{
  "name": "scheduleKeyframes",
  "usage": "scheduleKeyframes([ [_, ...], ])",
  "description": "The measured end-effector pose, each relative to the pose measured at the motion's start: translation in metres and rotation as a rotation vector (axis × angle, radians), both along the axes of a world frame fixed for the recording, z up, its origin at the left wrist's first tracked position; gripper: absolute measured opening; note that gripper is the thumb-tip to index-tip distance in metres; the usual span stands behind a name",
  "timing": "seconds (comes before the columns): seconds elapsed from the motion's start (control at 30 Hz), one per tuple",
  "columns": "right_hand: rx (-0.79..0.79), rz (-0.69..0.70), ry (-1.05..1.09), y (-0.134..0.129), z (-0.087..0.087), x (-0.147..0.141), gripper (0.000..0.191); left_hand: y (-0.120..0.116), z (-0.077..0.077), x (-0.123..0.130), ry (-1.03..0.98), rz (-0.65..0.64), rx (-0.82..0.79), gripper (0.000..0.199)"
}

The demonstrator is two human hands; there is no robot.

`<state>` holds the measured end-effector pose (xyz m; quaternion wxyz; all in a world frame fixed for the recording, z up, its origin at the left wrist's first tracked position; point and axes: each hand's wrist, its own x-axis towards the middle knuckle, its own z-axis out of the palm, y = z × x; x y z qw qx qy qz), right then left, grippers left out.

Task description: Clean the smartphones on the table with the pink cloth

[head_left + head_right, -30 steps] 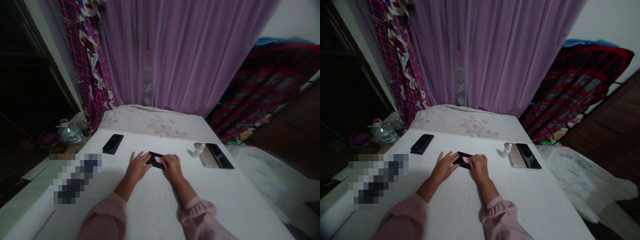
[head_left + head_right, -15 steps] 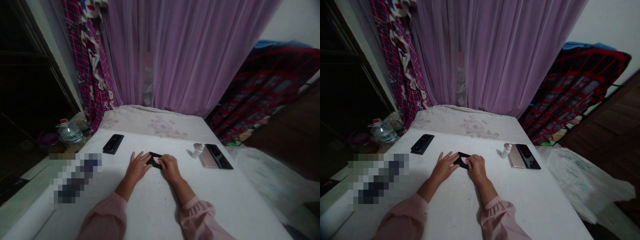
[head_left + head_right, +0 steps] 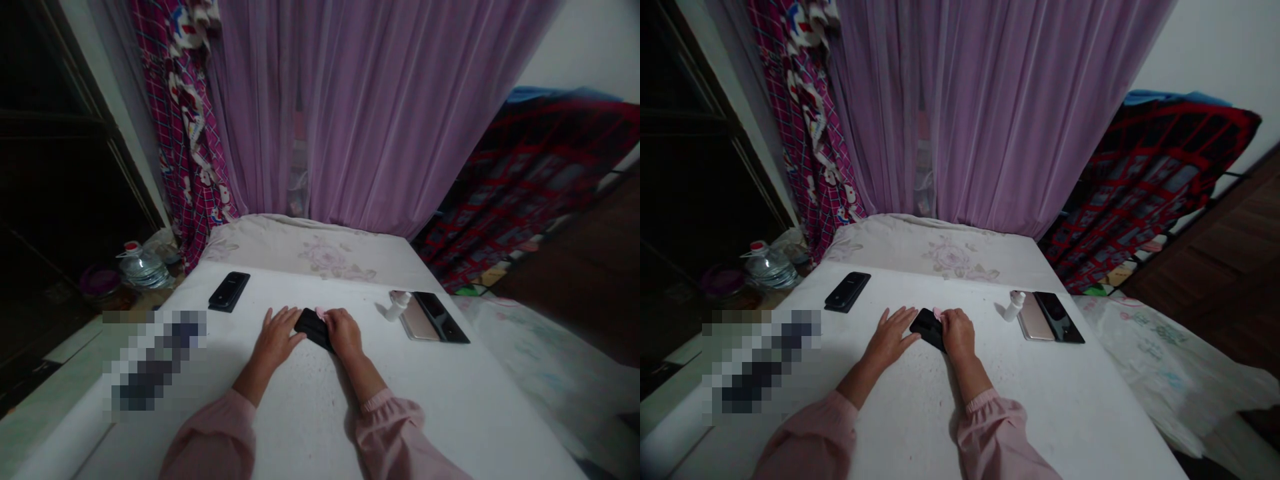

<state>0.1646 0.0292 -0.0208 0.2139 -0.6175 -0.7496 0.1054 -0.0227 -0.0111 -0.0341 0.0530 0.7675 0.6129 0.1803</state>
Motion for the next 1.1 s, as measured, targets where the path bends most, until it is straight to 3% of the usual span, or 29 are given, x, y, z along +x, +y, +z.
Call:
scheduleKeyframes([
  [0.2,0.018,0.058,0.123,-0.053,-0.009,0.026,0.020,0.001,-0.003,0.000,-0.031,0.047,0.070,0.037],
  [0.3,0.014,0.117,0.170,-0.064,-0.008,0.029,0.019,-0.003,0.002,0.006,-0.061,0.010,0.063,0.028],
  [0.4,0.042,0.151,0.185,-0.057,-0.009,0.028,0.018,-0.008,0.005,0.014,-0.100,-0.039,0.017,0.032],
  [0.53,0.069,0.178,0.189,-0.032,-0.014,0.022,0.021,-0.011,0.006,0.018,-0.119,-0.065,-0.045,0.053],
  [0.77,-0.016,0.098,0.038,0.005,-0.010,0.008,0.022,-0.008,0.006,0.018,-0.140,-0.025,-0.121,0.078],
  [1.0,0.025,-0.010,0.036,0.007,-0.010,0.026,0.024,0.014,0.016,0.032,-0.021,0.007,-0.109,0.069],
  [1.1,0.054,-0.047,0.041,0.007,-0.012,0.036,0.025,0.007,0.014,0.045,0.011,0.037,-0.113,0.069],
])
